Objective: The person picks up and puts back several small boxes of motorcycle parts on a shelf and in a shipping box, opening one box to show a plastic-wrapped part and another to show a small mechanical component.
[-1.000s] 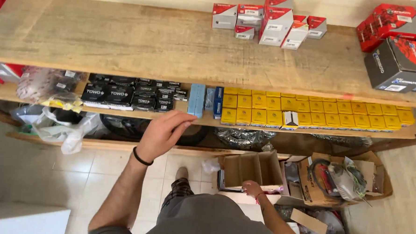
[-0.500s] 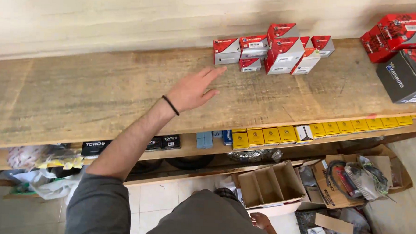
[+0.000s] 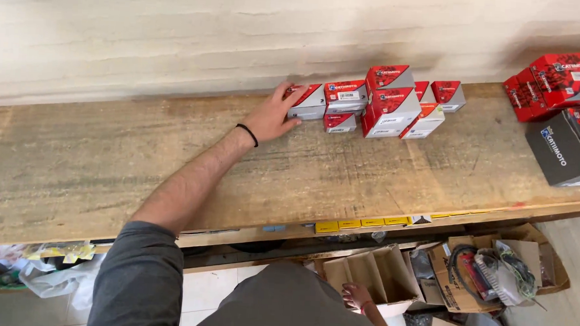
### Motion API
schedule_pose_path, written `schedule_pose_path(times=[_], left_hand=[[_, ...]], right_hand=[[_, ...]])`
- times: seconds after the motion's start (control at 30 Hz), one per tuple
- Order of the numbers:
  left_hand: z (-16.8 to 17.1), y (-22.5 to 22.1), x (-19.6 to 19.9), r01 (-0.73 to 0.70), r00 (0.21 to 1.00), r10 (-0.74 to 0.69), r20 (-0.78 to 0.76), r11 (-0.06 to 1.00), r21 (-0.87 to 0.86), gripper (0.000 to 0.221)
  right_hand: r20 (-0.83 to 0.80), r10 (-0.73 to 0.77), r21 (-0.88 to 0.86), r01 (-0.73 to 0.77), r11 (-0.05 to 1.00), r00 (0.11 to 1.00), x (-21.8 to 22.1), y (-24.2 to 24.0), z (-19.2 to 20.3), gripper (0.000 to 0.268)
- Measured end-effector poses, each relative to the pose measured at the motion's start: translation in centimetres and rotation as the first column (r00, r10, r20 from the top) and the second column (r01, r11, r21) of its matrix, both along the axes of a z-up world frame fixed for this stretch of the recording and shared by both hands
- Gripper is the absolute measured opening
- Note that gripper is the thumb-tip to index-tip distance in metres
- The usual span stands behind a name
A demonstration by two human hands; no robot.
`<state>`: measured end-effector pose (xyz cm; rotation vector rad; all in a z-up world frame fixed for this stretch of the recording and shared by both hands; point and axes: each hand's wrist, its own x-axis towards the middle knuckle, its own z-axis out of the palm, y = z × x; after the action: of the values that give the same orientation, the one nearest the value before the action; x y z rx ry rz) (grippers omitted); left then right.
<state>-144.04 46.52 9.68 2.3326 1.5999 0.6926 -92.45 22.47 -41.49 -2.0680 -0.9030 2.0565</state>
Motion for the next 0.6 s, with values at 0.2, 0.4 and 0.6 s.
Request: schedule_pose_path(times=[0.2,0.4,0.6], left_hand=[[3.4,-2.1,0.8,-0.082,0.993,0.070,-0.095,0.988,-0.129,0.089],[2.8,-3.5,1.1,-0.063,0.997,0.054,-0.057,0.981,-0.183,0.097],[3.3,-4.2,1.2,-0.086,0.993,0.102,0.064,0.974,-0.209,0.092]], right_hand=[[-0.120,-0.184,-0.072,0.176,0.982,0.976,1.6,4.9,-0.4,0.030],[-0.068,-0.080,-0.060,0.076,0.995,0.994,1.9,8.7,-0.1,0.033],[-0.012,0.019,-0.057,-0.020,0.998,1.000,1.7,10.2,0.4,0.037]])
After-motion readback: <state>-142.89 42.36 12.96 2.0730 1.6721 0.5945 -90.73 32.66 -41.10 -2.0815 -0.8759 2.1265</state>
